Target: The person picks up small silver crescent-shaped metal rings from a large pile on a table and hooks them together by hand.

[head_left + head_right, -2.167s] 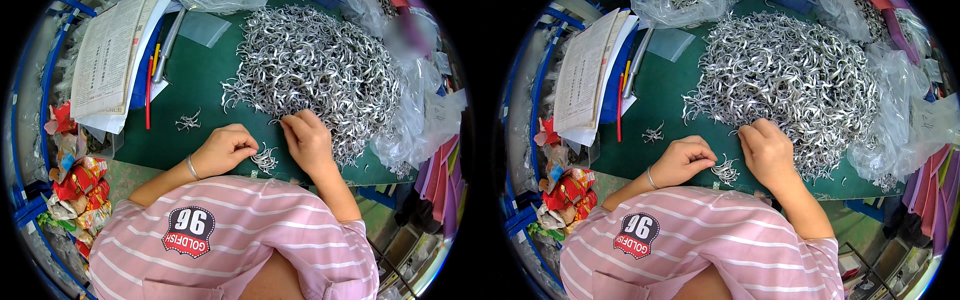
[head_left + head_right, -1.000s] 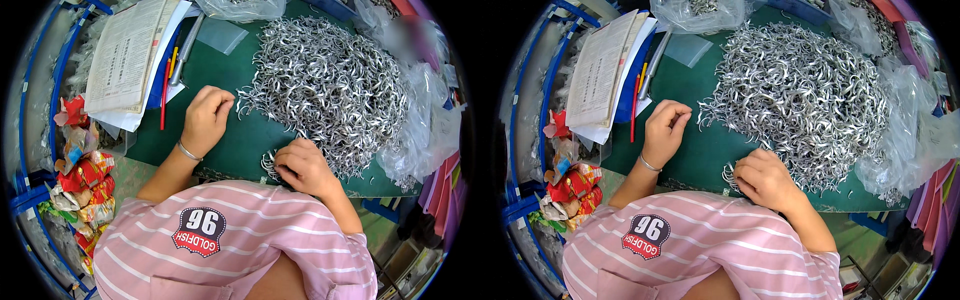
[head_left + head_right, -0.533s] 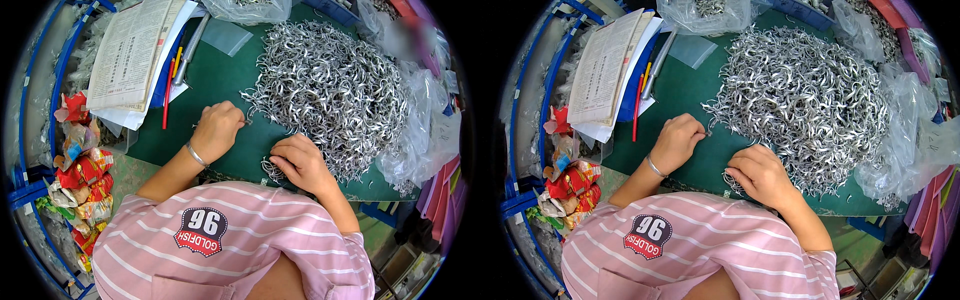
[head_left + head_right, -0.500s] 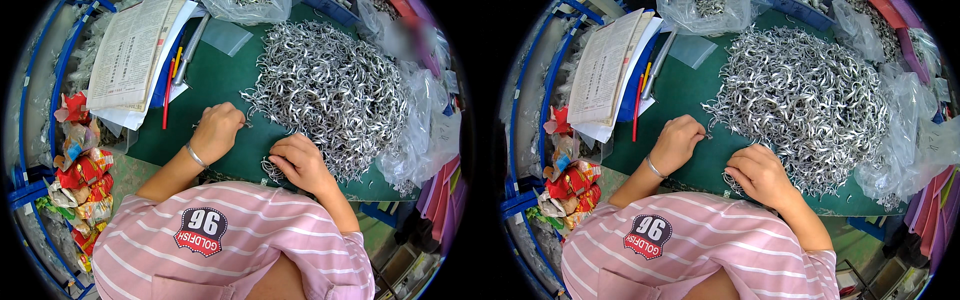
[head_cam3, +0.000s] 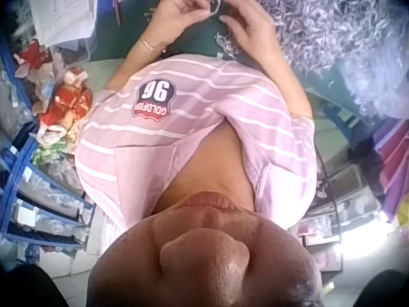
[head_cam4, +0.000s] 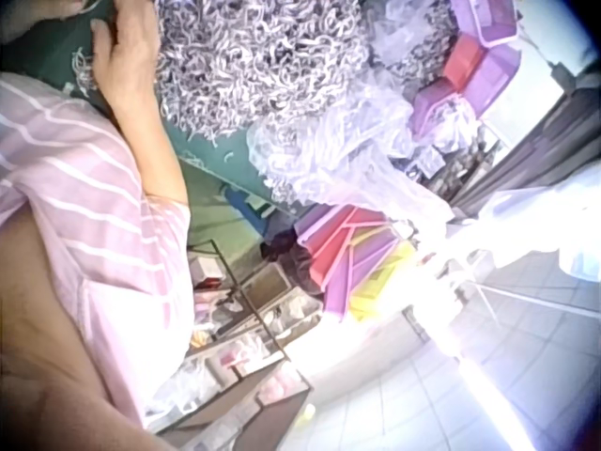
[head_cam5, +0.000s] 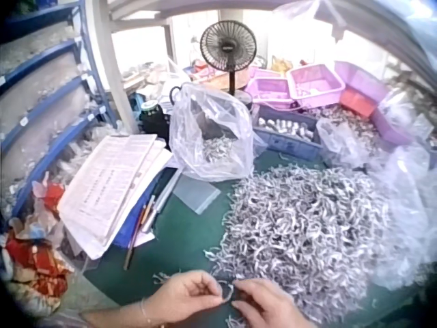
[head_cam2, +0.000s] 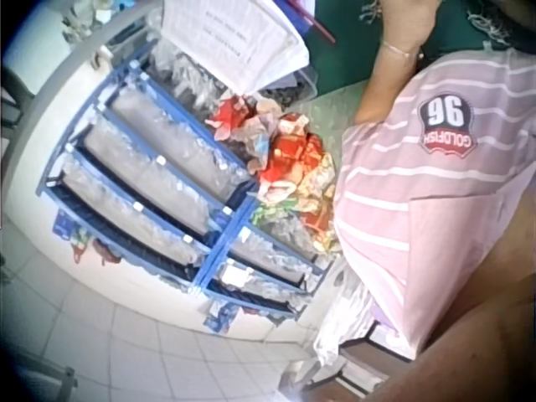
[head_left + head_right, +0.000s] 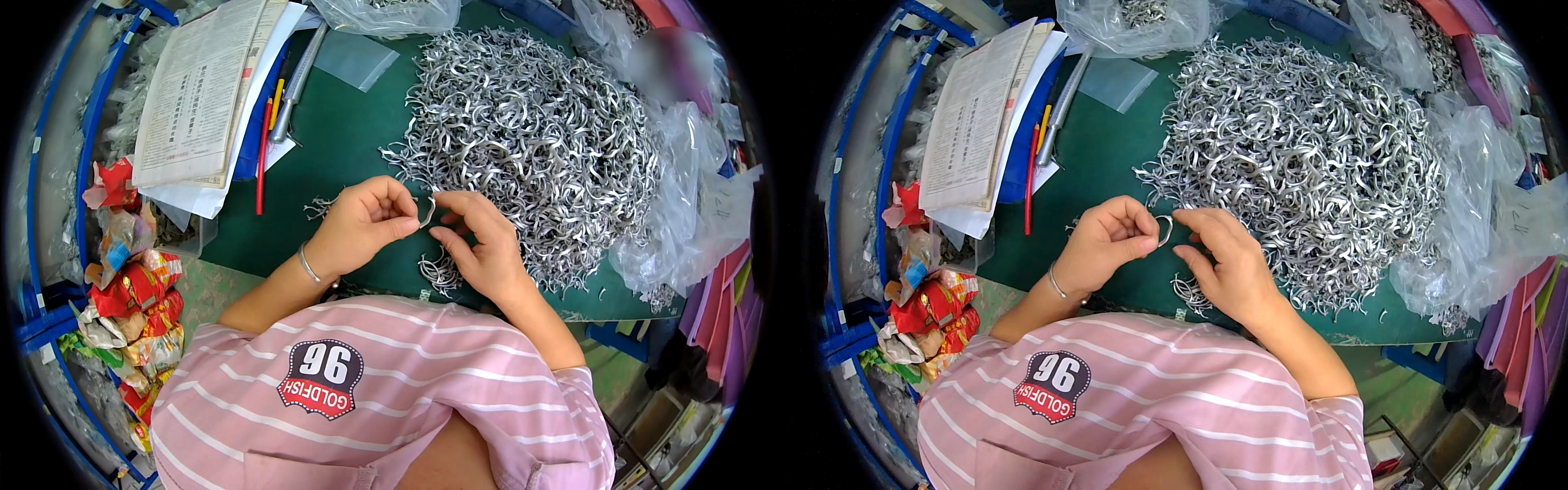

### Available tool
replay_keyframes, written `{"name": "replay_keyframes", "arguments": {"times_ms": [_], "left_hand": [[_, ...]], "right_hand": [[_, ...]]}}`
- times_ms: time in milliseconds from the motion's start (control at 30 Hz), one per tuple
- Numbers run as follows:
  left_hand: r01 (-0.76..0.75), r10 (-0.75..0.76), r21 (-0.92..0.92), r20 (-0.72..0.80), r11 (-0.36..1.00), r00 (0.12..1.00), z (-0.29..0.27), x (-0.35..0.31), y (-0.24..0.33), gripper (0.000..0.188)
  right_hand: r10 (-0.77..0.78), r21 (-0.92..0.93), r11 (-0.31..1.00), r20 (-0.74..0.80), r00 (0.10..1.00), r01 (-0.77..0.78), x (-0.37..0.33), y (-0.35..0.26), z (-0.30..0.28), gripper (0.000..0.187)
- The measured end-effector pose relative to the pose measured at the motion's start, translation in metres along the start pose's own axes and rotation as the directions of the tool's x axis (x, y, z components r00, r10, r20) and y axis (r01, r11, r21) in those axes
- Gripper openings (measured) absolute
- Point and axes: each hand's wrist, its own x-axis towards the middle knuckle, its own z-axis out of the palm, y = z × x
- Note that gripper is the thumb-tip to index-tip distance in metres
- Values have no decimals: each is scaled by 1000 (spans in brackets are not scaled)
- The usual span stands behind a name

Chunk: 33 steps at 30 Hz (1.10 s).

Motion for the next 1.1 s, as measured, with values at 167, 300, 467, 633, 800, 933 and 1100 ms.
{"name": "replay_keyframes", "arguments": {"times_ms": [167, 300, 467, 633, 800, 933, 1100], "left_hand": [[213, -142, -451, 187, 866, 972, 0, -1, -11, 15], [161, -123, -350, 127, 923, 984, 5, -2, -14, 14], [71, -62, -256, 45, 964, 997, 12, -2, -8, 13], [69, -64, -228, 30, 971, 997, 11, -5, -8, 11], [71, -74, -330, 3, 941, 997, 8, -9, -6, 14], [16, -19, -84, -28, 996, 999, 14, -15, -1, 12], [-34, 31, -27, -88, 999, 996, 12, -20, -2, 9]], "right_hand": [[110, 362, 921, 118, 987, -146, -6, 15, 0, 17], [121, 380, 910, 137, 983, -165, -6, 7, -2, 12], [-84, 161, 985, 101, 991, 67, -1, -1, -2, 18], [-187, 38, 982, 95, 978, 184, -1, -2, -1, 18], [-141, 45, 989, 12, 990, 140, -3, -2, -1, 17], [-239, -36, 970, 4, 971, 239, -4, -2, 1, 19], [-39, 247, 967, -80, 996, 58, -12, 2, 9, 21]]}}
